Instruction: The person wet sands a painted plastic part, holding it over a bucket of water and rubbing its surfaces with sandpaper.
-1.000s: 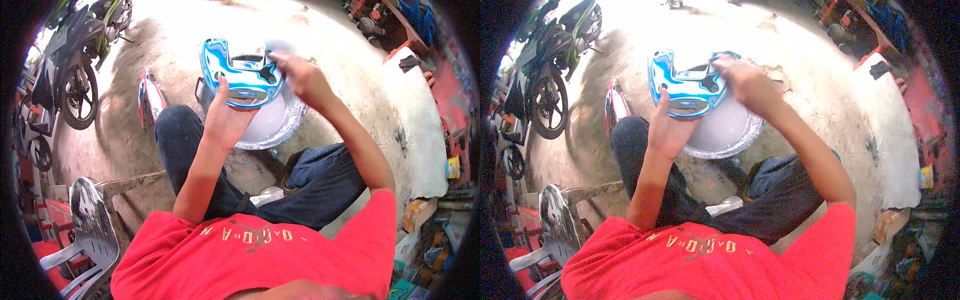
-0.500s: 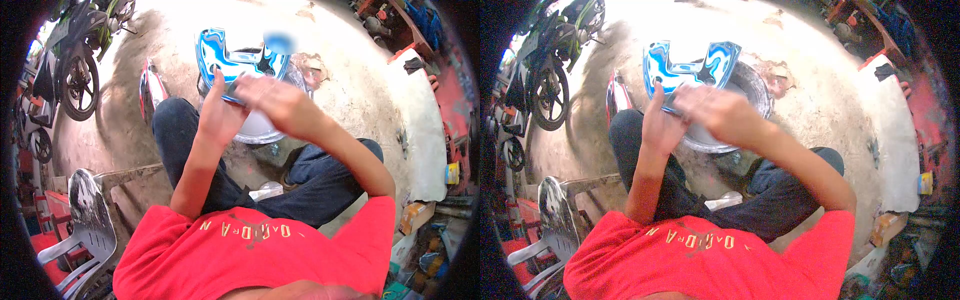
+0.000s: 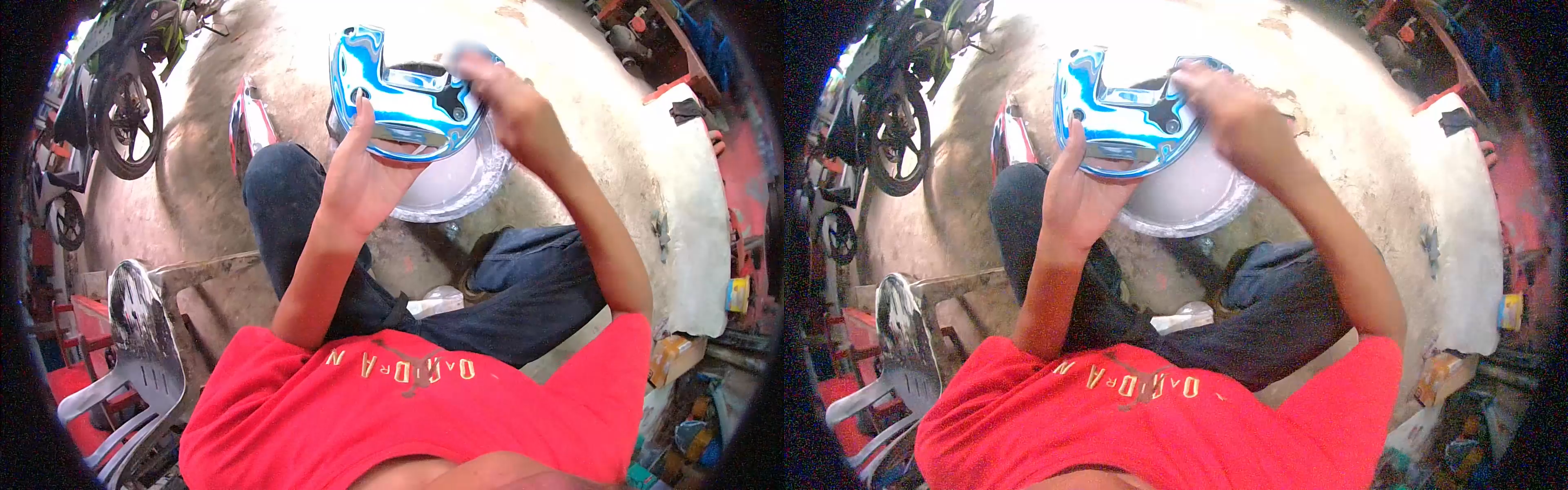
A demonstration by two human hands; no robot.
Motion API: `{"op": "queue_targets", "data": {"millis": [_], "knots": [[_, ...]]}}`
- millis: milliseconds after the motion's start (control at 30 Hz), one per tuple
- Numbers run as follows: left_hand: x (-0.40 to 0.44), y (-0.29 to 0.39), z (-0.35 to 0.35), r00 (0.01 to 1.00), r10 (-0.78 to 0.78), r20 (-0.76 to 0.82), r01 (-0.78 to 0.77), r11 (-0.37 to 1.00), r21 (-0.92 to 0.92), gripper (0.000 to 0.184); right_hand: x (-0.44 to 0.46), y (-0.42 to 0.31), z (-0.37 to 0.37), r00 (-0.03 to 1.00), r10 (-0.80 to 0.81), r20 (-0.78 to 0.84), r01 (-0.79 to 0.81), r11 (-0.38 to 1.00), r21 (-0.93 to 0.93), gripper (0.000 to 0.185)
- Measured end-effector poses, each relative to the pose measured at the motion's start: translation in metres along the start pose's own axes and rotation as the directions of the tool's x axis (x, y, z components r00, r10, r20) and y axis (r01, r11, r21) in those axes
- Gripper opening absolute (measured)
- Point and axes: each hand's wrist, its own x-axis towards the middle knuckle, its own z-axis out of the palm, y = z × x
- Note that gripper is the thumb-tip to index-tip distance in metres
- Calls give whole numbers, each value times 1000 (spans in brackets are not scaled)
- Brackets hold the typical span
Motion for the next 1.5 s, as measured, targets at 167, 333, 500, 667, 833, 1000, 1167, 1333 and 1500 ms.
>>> {"op": "queue_targets", "data": {"millis": [167,333,500,667,833,1000,1167,1333,1500], "knots": [[6,2,-11,994,-15,108,16,1000,-6,52,-10,-44,2,978,-205,47,197,972,128,42],[5,-1,1,996,49,-71,-43,996,78,52,-2,8,4,996,85,-6,-85,996,22,45],[12,-2,-12,999,18,48,-21,998,62,52,-8,-43,11,977,-215,4,215,974,73,43],[5,-6,-1,997,54,-51,-49,992,112,55,-1,19,12,998,31,-60,-34,998,-47,46],[15,-2,-23,995,-11,97,12,1000,-13,57,-7,-37,11,975,-221,6,218,968,120,42],[5,-5,1,998,36,-51,-28,989,148,56,-5,14,9,971,237,7,-236,962,138,41],[9,-1,-22,995,-17,96,11,998,66,53,-13,-37,10,969,-247,11,243,960,142,40],[4,-7,2,999,41,4,-42,990,135,54,-4,18,6,994,108,-23,-108,994,17,44],[15,-4,-23,985,-35,167,34,999,3,54,-9,-37,7,973,-229,-5,228,966,124,49]]}}
